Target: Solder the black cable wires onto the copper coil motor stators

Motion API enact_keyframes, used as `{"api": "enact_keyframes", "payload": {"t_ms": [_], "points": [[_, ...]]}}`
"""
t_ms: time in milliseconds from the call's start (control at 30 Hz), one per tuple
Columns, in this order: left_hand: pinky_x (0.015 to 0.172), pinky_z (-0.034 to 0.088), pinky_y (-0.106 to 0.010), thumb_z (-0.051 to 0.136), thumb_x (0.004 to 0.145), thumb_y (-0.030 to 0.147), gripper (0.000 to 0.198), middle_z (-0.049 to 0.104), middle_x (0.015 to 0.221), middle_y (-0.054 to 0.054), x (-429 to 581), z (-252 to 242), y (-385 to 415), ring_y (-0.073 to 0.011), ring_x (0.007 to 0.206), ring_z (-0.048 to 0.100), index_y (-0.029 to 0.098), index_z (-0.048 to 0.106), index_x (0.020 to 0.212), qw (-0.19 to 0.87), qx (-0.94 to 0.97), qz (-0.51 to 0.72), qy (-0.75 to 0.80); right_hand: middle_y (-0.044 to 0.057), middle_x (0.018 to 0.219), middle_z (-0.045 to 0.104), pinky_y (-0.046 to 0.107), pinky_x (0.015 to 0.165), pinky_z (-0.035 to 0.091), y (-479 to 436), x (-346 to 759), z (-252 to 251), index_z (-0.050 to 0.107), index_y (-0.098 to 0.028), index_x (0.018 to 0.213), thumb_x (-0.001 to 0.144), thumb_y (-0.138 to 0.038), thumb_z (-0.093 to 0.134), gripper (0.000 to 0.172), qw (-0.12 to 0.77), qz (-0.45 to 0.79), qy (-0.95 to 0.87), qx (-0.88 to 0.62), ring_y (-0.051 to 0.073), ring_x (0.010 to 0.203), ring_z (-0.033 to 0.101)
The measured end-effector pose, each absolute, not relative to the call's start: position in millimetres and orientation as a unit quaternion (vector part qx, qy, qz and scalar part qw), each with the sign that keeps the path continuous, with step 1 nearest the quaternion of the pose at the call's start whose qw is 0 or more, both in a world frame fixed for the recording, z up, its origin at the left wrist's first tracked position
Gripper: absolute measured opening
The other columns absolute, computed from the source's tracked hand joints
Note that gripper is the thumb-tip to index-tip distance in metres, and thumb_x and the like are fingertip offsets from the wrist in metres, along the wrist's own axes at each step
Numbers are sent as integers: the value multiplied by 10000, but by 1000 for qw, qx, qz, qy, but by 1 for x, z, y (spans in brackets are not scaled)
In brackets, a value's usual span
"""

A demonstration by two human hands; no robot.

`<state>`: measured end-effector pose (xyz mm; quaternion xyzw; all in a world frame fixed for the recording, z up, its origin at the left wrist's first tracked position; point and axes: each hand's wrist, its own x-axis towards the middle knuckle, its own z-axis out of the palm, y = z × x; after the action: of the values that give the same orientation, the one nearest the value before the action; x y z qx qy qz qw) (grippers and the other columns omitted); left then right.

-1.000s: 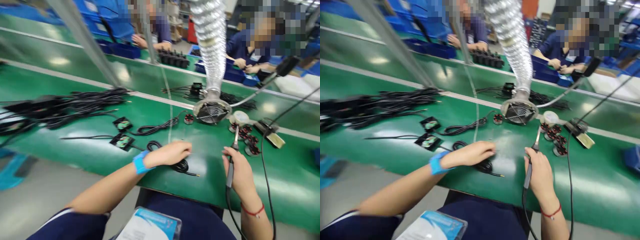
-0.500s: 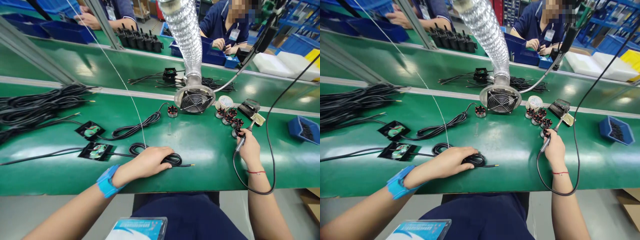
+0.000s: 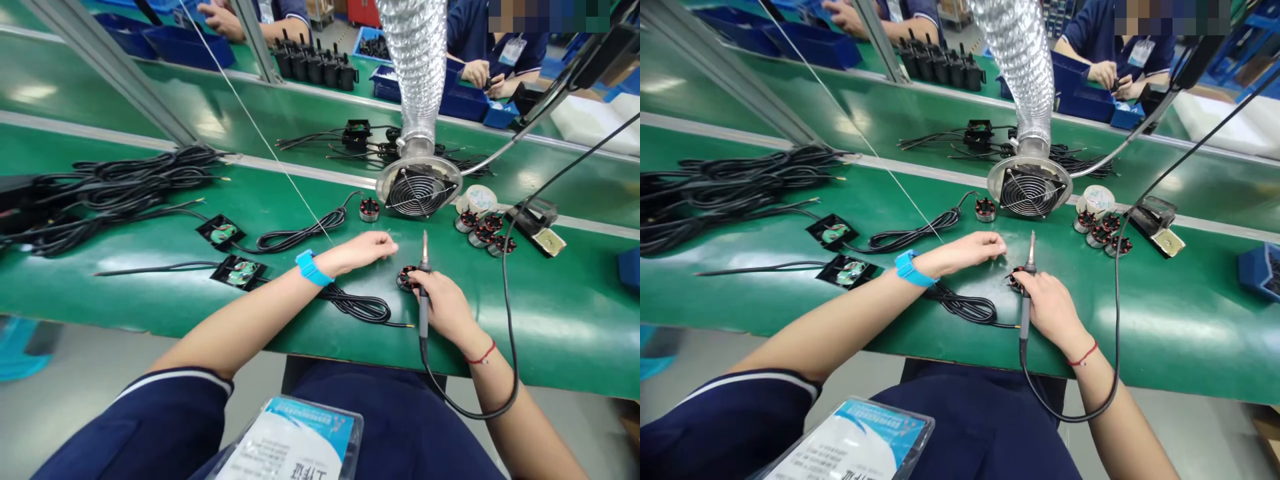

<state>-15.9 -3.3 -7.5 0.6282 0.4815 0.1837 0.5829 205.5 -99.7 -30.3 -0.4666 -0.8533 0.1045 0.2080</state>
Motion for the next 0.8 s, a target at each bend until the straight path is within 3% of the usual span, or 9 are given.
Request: {"api": "enact_keyframes", "payload": {"t_ms": [167,433,600,800], "points": [[641,352,-235,565,819,336,198,526,659,34,-21,-14,-10,-111,653,447,164,567,719,531,713,147,434,86,1080,720,410,841,584,-101,214,-25,566,-229,1264,974,-243,494,299,265,95,-814,-508,235,928,689],[692,374,-259,499,835,354,230,591,732,9,-29,-16,-12,-135,711,504,167,592,739,505,710,159,465,84,966,692,399,786,565,-100,249,-23,555,-203,1213,921,-273,528,302,274,73,-731,-621,244,847,691],[621,345,-235,504,776,261,160,562,667,7,-19,-13,-19,-113,646,471,159,586,685,607,610,179,478,80,958,697,409,806,551,-102,279,-24,560,-202,1220,885,-375,549,377,283,72,-677,-676,250,847,690],[464,175,-222,529,754,217,76,473,600,47,-9,-7,-21,-54,461,281,158,551,713,691,527,174,463,82,1013,714,418,793,527,-101,293,-42,553,-218,1254,862,-470,568,466,277,92,-657,-695,264,878,701]]}}
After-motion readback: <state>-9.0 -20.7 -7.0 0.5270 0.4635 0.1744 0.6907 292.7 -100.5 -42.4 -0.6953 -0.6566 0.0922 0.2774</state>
